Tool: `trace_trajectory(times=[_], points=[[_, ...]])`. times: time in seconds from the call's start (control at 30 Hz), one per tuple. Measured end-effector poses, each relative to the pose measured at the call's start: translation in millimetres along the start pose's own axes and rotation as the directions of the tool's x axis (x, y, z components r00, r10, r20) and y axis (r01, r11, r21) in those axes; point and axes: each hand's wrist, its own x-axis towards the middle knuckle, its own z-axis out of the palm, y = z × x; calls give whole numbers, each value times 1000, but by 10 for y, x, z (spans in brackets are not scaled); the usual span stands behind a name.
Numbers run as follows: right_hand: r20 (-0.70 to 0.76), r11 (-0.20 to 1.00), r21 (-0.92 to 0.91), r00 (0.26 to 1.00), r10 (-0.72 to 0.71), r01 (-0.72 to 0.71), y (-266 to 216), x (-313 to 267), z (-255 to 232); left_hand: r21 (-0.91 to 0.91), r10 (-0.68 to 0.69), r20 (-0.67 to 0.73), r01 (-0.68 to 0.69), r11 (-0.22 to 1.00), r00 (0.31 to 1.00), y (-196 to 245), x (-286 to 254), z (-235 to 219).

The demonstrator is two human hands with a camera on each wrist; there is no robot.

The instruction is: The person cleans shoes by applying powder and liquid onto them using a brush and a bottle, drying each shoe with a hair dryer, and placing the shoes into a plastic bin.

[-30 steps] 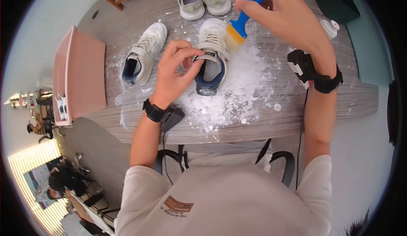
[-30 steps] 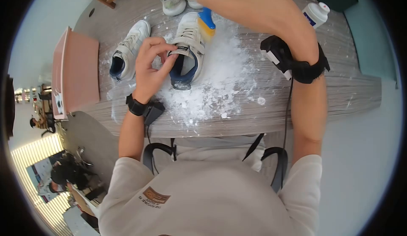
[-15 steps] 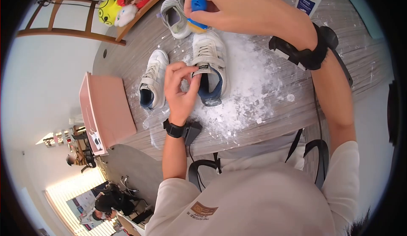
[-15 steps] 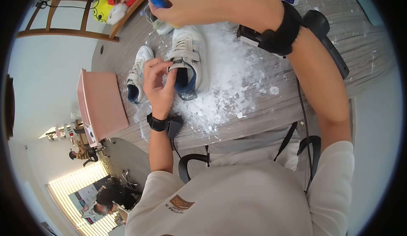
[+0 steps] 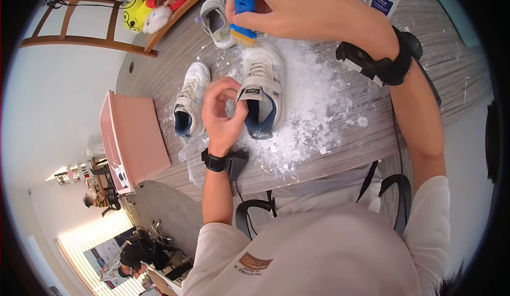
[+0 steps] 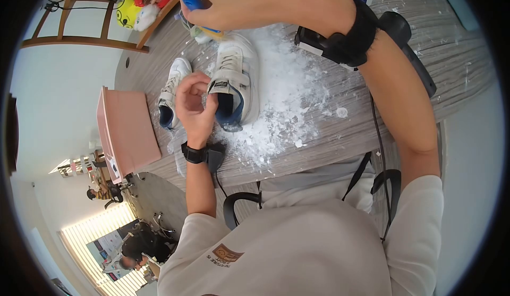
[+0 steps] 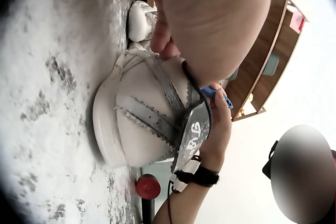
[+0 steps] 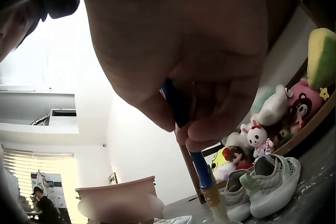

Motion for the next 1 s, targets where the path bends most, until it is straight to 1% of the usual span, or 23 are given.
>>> trace_trajectory(times=[0.07, 0.1, 0.13, 0.2, 0.23, 0.27, 0.3, 0.33, 0.4, 0.47, 0.57, 0.67, 0.73, 0.8, 0.93, 1.0], points=[[2, 999, 21, 1000, 25, -25, 9, 13, 22, 0, 33, 88, -33, 999, 996, -9, 15, -77], [-126, 998, -50, 991, -46, 40, 96, 21, 83, 3, 26, 93, -26, 1000, 995, -5, 17, -98], [-248, 987, -130, 961, -122, 92, 193, 41, 170, 4, 19, 101, -20, 1000, 995, -3, 13, -111], [-291, 989, -123, 950, -112, 79, 280, -15, 170, 17, 13, 112, -15, 1000, 994, -17, 8, -119], [-214, 999, -35, 976, -30, 23, 146, -62, 33, 31, 16, 112, -20, 999, 994, -20, 3, -123], [-153, 999, -1, 988, 31, -32, 58, -52, 9, 46, 22, 108, -27, 999, 994, -18, 2, -122], [-91, 996, 26, 992, 92, -90, -31, -43, -15, 36, 16, 101, -19, 999, 995, -11, 8, -114], [-56, 990, 4, 989, 140, -140, -110, 34, 25, 28, 10, 92, -13, 1000, 996, -2, 14, -107], [-14, 991, -20, 991, 131, -131, -45, 82, 117, 17, -3, 73, 1, 1000, 997, 12, 16, -100], [-3, 1000, -19, 1000, 21, -21, 239, 65, 228, 10, -17, 59, 16, 1000, 998, -3, 21, -96], [-125, 993, -115, 992, 22, -37, 223, -10, 127, 22, -26, 55, 25, 999, 998, 15, 22, -79], [-75, 980, -127, 987, 145, -153, -9, -81, -85, 45, -30, 70, 27, 999, 997, 50, 30, -81], [-40, 956, -144, 967, 251, -254, -184, -63, -164, 52, -35, 67, 31, 998, 997, 49, 28, -81], [-20, 941, -153, 953, 301, -301, -234, -38, -181, 61, -31, 66, 27, 998, 997, 56, 37, -82], [10, 942, -183, 957, 289, -282, -181, -103, -150, 73, 1, 80, -7, 997, 997, 35, 18, -54], [34, 953, -202, 971, 236, -225, -138, -80, -161, 94, 9, 79, -17, 995, 997, 58, 34, -56]])
